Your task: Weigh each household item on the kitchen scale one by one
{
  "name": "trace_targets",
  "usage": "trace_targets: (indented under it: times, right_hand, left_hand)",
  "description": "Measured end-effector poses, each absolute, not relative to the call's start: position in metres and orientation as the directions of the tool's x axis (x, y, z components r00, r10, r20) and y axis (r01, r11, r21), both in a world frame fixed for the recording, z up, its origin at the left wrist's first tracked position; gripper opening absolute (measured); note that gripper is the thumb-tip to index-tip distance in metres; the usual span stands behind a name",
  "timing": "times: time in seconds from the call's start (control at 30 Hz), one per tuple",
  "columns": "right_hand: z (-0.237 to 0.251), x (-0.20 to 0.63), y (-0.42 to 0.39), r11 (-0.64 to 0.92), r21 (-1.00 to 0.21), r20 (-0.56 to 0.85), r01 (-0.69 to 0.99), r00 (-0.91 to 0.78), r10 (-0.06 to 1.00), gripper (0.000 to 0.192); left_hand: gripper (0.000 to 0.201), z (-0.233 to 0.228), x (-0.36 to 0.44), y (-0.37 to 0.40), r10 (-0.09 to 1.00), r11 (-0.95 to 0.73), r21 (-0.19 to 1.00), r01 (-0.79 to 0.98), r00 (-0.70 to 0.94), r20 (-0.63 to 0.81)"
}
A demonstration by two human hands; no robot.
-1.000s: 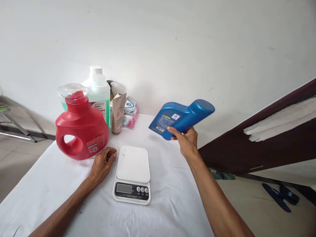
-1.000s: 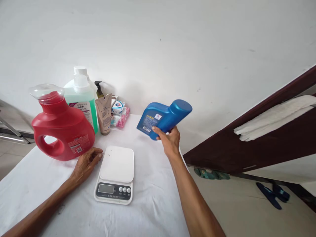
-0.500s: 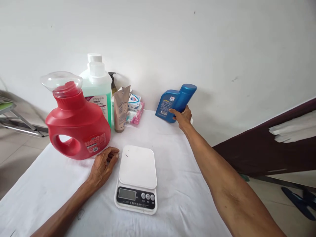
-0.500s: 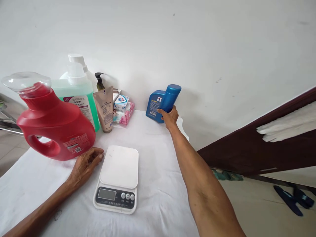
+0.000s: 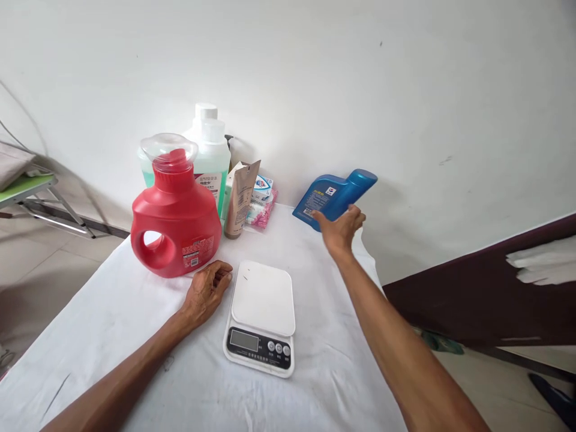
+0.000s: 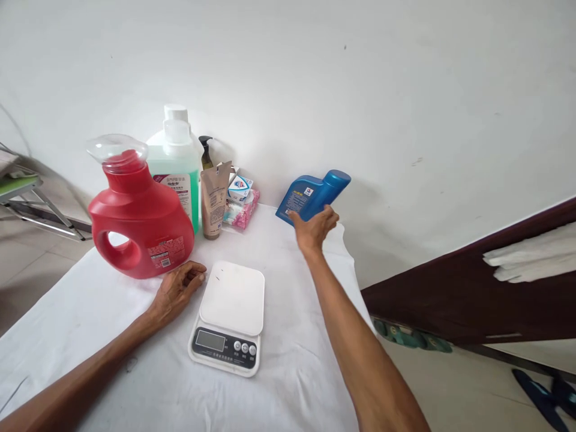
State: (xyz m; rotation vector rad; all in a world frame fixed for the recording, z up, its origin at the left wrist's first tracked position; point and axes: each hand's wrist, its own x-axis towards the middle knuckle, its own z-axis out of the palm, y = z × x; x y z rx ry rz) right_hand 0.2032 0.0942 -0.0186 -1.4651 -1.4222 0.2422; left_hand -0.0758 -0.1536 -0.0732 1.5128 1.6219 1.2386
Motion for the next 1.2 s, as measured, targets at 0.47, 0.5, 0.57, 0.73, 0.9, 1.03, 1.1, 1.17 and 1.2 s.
trace_targets:
  times: [0.47, 0.5, 0.57, 0.73, 0.9, 1.03, 1.1, 1.17, 1.2]
  right_hand:
    - [0.016, 0.007, 0.015, 0.367, -0.889, 0.352, 0.275, -0.104, 0.930, 0.076]
    - [0.016, 0.006, 0.015, 0.349, -0.898, 0.334, 0.268, -0.102, 0.937, 0.072]
    - [0.018, 0.005, 0.012, 0.319, -0.905, 0.303, 0.282, -0.098, 0.948, 0.067]
    - [0.028, 0.013, -0.002, 0.285, -0.893, 0.288, 0.347, -0.045, 0.957, 0.057]
    - [0.047, 0.043, -0.028, 0.373, -0.858, 0.396, 0.352, -0.009, 0.918, 0.060]
    - [0.063, 0.081, -0.059, 0.470, -0.806, 0.468, 0.360, -0.100, 0.878, 0.060]
    - [0.066, 0.098, -0.077, 0.481, -0.801, 0.467, 0.355, -0.130, 0.875, 0.058]
    - [0.065, 0.111, -0.093, 0.477, -0.803, 0.459, 0.357, -0.139, 0.878, 0.056]
    - [0.063, 0.116, -0.101, 0.470, -0.806, 0.452, 0.361, -0.137, 0.881, 0.056]
  left_hand:
    - [0.017, -0.090, -0.081, -0.147, 0.952, -0.178, 0.881, 0.439, -0.149, 0.266]
    - [0.017, -0.091, -0.081, -0.147, 0.951, -0.182, 0.877, 0.445, -0.148, 0.272]
    - [0.016, -0.092, -0.082, -0.146, 0.949, -0.187, 0.871, 0.454, -0.145, 0.280]
    - [0.012, -0.088, -0.083, -0.148, 0.957, -0.161, 0.870, 0.465, -0.142, 0.253]
    - [0.011, -0.085, -0.083, -0.149, 0.959, -0.149, 0.865, 0.478, -0.143, 0.244]
    - [0.009, -0.085, -0.083, -0.149, 0.960, -0.138, 0.861, 0.490, -0.149, 0.239]
    - [0.009, -0.084, -0.083, -0.149, 0.959, -0.140, 0.863, 0.486, -0.149, 0.239]
    - [0.008, -0.083, -0.084, -0.149, 0.960, -0.148, 0.865, 0.480, -0.141, 0.243]
    - [0.009, -0.083, -0.084, -0.149, 0.960, -0.153, 0.865, 0.478, -0.138, 0.246]
